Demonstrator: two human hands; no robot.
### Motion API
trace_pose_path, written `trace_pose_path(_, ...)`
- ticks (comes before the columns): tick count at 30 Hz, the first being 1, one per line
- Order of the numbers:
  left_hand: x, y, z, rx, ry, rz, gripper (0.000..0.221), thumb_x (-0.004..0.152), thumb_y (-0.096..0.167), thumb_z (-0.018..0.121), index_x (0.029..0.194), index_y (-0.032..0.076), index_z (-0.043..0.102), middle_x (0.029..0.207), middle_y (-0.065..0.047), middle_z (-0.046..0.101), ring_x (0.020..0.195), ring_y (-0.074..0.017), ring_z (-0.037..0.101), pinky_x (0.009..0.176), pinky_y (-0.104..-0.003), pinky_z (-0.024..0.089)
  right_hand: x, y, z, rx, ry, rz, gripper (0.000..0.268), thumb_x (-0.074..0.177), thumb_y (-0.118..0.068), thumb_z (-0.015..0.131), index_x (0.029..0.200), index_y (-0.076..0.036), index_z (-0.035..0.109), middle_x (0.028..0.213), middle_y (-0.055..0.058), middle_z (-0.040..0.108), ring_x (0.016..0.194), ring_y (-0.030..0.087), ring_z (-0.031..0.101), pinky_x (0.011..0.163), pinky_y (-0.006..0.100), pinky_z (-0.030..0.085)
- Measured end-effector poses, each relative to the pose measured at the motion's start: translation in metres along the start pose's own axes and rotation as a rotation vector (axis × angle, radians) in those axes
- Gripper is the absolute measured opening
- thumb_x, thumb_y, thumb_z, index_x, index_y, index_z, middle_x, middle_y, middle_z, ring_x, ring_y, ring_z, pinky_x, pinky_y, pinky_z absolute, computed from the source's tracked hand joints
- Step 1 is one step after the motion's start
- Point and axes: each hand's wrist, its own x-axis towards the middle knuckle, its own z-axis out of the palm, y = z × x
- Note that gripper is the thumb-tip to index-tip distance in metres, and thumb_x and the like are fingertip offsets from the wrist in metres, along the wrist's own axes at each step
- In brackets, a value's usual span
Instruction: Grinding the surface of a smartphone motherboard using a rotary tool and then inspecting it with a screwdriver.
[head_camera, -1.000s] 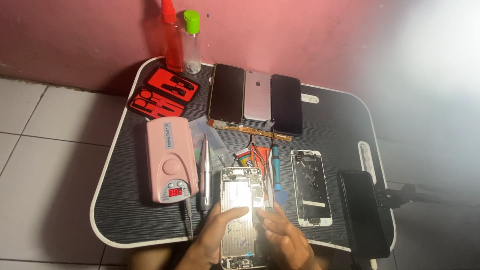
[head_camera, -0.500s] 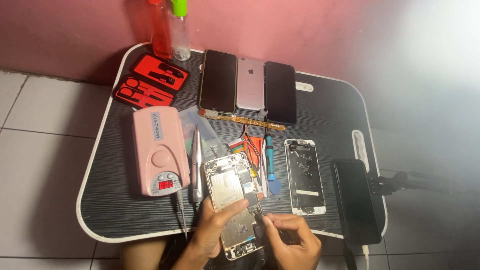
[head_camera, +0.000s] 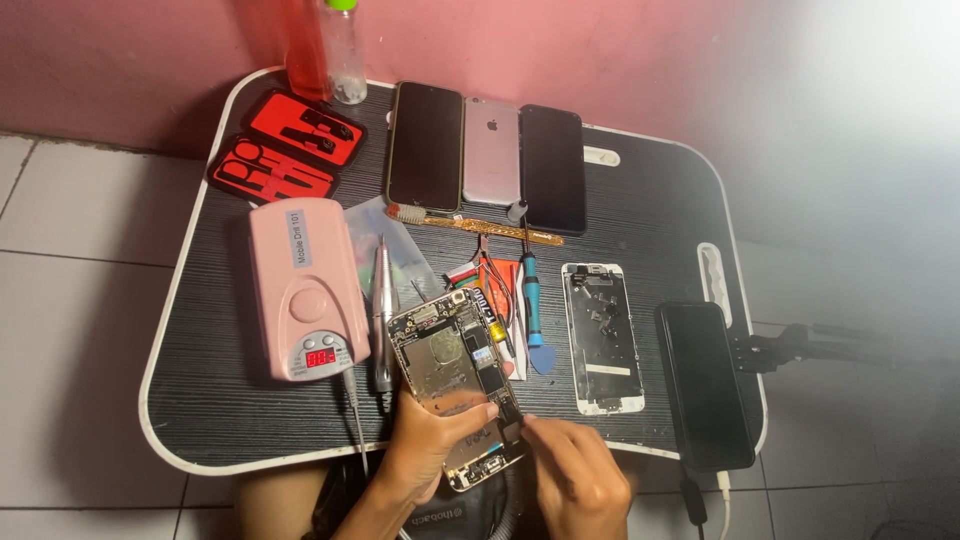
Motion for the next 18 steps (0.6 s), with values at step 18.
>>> trace_pose_path(18, 0.006, -0.005, -0.01, 0.104, -0.107, 0.179, 0.055, 0.067, -0.018, 0.085, 0.115, 0.002, 0.067, 0.085, -0.016, 0.073, 0.08, -0.0263, 0.075, 0.071, -0.04, 0.066, 0.008, -0.005, 0.007, 0.161, -0.099, 0.028, 0.003, 0.09, -0.002, 0.069, 0.093, -0.001, 0.07, 0.08, 0.006, 0.063, 0.071, 0.017, 0.062, 0.067, 0.025, 0.053)
